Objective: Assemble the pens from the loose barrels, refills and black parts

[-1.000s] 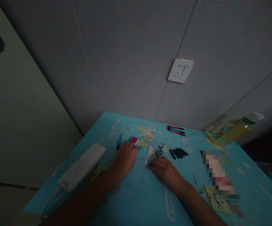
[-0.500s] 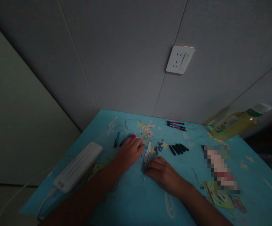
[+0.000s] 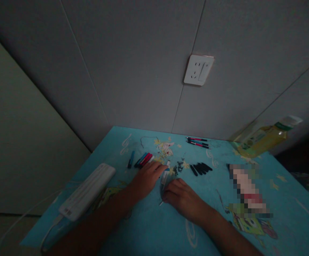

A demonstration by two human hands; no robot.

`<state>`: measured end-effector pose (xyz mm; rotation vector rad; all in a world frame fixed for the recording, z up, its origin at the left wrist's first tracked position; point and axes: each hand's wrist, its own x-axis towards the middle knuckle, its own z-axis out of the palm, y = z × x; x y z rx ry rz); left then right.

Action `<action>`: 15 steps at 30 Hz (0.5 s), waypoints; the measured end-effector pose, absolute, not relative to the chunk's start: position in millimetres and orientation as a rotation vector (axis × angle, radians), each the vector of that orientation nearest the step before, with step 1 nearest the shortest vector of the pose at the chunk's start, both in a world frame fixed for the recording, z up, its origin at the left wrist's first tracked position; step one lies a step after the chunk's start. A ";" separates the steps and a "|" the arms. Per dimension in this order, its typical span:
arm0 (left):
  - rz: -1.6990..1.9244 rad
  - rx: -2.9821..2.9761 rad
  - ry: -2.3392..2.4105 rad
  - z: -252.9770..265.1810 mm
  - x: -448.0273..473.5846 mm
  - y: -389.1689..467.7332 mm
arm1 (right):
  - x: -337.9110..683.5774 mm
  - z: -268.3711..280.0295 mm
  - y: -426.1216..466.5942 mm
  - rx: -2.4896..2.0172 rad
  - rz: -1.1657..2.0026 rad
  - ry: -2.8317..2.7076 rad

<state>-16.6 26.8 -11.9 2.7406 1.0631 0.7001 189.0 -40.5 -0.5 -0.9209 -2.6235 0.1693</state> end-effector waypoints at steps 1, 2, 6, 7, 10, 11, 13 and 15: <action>0.704 2.743 1.070 -13.1 -16.8 26.9 | 188.9 -1.7 -40.3 -0.921 0.167 -2.626; 0.706 2.746 1.077 -14.1 -17.1 27.0 | 189.5 -2.4 -39.8 -0.923 0.174 -2.622; 0.722 2.691 1.108 -13.8 -17.5 26.6 | 198.7 -0.1 -35.5 -1.009 0.240 -2.533; 0.735 2.658 1.118 -12.7 -17.3 26.0 | 202.1 1.3 -34.4 -1.057 0.246 -2.496; 0.765 2.587 1.132 -8.7 -16.1 23.7 | 210.3 4.7 -32.6 -1.242 0.226 -2.409; 0.769 2.578 1.132 -7.6 -15.6 23.0 | 211.5 5.2 -32.8 -1.302 0.215 -2.394; 0.776 2.570 1.133 -6.1 -15.0 21.8 | 210.9 5.1 -33.9 -1.427 0.188 -2.367; 0.781 2.563 1.141 -5.2 -14.7 20.9 | 207.2 3.9 -35.4 -1.567 0.147 -2.342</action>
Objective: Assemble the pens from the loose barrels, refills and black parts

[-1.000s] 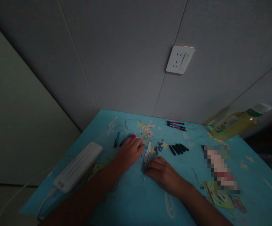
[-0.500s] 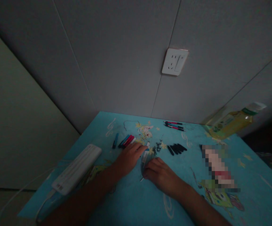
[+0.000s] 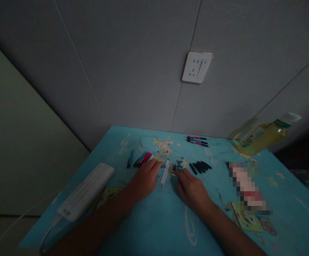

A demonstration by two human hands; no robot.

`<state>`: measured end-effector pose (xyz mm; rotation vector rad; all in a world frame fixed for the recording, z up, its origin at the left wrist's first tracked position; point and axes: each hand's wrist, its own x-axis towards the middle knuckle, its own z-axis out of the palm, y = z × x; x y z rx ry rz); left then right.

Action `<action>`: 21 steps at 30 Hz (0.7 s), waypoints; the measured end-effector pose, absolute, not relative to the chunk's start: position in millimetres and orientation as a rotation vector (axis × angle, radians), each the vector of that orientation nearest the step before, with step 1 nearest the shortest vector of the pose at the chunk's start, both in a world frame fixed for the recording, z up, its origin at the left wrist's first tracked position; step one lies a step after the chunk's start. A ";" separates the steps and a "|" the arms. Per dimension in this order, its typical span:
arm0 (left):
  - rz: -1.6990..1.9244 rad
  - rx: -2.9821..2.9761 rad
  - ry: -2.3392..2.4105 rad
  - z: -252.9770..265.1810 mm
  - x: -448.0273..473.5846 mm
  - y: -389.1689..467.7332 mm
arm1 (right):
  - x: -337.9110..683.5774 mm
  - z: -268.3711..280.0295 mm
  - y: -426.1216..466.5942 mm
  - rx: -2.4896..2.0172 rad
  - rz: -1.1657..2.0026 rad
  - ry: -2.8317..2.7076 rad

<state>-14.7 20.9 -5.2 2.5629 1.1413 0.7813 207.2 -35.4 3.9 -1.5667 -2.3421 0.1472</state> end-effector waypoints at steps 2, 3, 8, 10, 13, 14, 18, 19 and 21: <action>0.777 2.556 1.150 -4.8 -14.5 20.2 | 202.2 2.0 -36.4 -1.713 0.093 -2.323; 0.773 2.555 1.156 -4.7 -14.5 19.9 | 199.9 1.0 -36.5 -1.773 0.065 -2.322; 0.725 2.601 1.184 -3.1 -13.5 19.2 | 195.0 -1.8 -34.9 -1.912 0.005 -2.325; 0.687 2.622 1.188 -0.8 -13.1 18.7 | 195.9 -1.1 -34.2 -1.926 0.003 -2.318; 0.627 2.632 1.175 3.4 -13.1 17.4 | 197.7 0.6 -34.0 -1.929 -0.011 -2.302; 0.610 2.631 1.172 4.5 -13.2 16.9 | 198.1 0.9 -34.1 -1.935 -0.019 -2.292; 0.551 2.621 1.188 5.7 -13.1 15.5 | 198.2 1.2 -34.8 -1.968 -0.030 -2.262; 0.537 2.621 1.192 5.5 -13.0 15.4 | 198.0 1.2 -34.9 -1.964 -0.021 -2.265; 0.521 2.615 1.191 4.9 -12.6 15.5 | 197.8 1.1 -34.9 -1.944 0.007 -2.272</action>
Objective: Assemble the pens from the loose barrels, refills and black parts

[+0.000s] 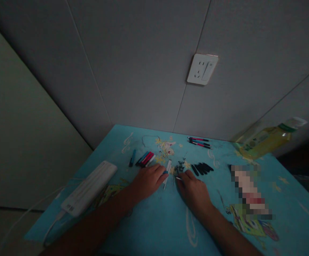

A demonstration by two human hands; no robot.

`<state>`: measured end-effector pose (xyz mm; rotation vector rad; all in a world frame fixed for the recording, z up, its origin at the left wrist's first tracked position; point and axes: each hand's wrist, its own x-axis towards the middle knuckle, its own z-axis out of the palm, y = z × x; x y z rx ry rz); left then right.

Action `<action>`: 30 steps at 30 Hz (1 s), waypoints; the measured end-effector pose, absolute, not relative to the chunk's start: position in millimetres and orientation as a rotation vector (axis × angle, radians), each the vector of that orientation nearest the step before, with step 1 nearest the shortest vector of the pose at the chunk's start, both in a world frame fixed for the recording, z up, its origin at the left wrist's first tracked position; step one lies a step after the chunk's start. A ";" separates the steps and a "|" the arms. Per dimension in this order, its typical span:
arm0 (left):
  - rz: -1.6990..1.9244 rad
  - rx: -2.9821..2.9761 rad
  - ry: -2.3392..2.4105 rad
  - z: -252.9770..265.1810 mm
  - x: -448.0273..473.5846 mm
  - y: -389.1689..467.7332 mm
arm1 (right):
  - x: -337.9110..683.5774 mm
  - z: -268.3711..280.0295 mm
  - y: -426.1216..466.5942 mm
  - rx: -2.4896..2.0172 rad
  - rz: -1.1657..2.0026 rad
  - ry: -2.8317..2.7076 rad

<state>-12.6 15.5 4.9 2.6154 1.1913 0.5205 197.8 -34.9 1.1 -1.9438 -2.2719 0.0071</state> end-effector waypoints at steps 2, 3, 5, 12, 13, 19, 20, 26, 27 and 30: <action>0.515 2.607 1.178 4.1 -12.2 15.5 | 198.3 0.9 -34.5 -1.911 0.050 -2.270; 0.515 2.605 1.167 3.6 -12.0 15.3 | 198.9 0.6 -34.3 -1.884 0.078 -2.260; 0.510 2.611 1.146 2.1 -11.6 14.8 | 200.7 0.0 -34.0 -1.785 0.158 -2.228; 0.448 2.686 1.132 -1.9 -10.9 10.5 | 206.6 4.6 -38.1 -1.419 0.385 -2.103; 0.428 2.702 1.121 -1.6 -10.9 9.9 | 206.8 5.6 -38.7 -1.391 0.394 -2.104; 0.362 2.749 1.079 -0.4 -10.3 8.2 | 206.5 4.6 -37.9 -1.415 0.392 -2.191; 0.371 2.740 1.085 -0.4 -10.3 8.3 | 206.6 4.6 -37.2 -1.459 0.368 -2.205; 0.425 2.663 1.121 -0.6 -10.6 9.4 | 209.6 8.6 -32.9 -1.720 0.239 -2.222; 0.427 2.653 1.123 -0.9 -10.8 9.6 | 210.3 8.8 -32.6 -1.726 0.231 -2.215; 0.432 2.641 1.130 -2.4 -11.0 10.4 | 211.7 7.8 -32.3 -1.714 0.224 -2.193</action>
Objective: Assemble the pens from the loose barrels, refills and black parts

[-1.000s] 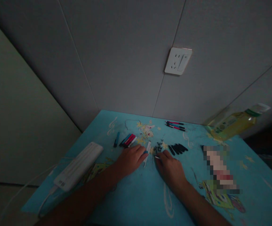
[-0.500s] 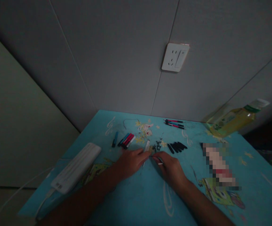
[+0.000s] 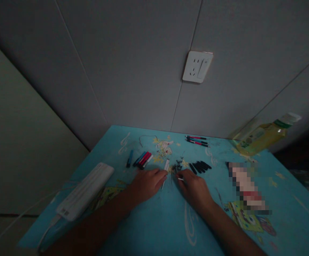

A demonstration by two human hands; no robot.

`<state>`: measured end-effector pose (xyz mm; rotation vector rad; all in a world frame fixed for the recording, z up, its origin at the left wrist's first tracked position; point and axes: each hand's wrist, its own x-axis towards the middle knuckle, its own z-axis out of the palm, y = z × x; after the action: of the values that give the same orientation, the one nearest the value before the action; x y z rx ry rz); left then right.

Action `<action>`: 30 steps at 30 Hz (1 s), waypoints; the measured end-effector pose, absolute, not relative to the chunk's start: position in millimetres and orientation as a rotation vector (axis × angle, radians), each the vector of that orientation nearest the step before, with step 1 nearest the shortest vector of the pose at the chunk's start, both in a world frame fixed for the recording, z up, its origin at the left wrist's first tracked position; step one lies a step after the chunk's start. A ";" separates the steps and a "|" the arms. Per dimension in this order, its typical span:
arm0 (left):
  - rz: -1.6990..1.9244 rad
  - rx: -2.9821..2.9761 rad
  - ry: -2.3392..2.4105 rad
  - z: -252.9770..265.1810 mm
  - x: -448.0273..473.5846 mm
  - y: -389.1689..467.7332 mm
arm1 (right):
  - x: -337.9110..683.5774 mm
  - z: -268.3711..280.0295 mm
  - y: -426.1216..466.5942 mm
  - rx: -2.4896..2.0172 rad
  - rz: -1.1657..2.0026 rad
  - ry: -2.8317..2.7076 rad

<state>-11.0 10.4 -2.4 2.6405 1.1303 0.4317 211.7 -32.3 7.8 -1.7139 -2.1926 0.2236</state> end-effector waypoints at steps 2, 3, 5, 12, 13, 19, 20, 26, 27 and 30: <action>0.421 2.640 1.132 -3.3 -10.8 11.0 | 212.0 6.9 -32.3 -1.709 0.229 -2.194; 0.416 2.640 1.137 -3.6 -10.6 11.2 | 212.1 6.7 -32.3 -1.712 0.237 -2.201; 0.403 2.643 1.142 -3.5 -10.1 11.1 | 212.1 6.7 -32.1 -1.714 0.269 -2.228; 0.408 2.641 1.121 0.3 -10.0 8.1 | 211.4 6.3 -30.1 -1.774 0.267 -2.260; 0.413 2.639 1.117 0.6 -9.9 8.0 | 211.4 5.6 -30.2 -1.778 0.264 -2.258; 0.398 2.632 1.163 0.0 -8.3 8.4 | 217.3 7.0 -27.7 -1.698 0.263 -2.191; 0.391 2.632 1.171 -0.1 -8.2 8.2 | 218.1 10.4 -23.7 -1.685 0.250 -2.169; 0.355 2.661 1.190 0.0 -6.7 4.0 | 192.5 43.6 41.7 -1.733 0.092 -2.247; 0.348 2.666 1.196 0.0 -6.2 3.4 | 183.0 47.2 55.9 -1.774 0.053 -2.285; 0.342 2.682 1.204 0.0 -5.4 2.9 | 154.8 49.2 92.3 -1.843 0.027 -2.398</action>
<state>-5.4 2.9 0.0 2.6816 1.2040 0.3417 154.8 92.3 49.2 -1.8427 -2.3981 0.0275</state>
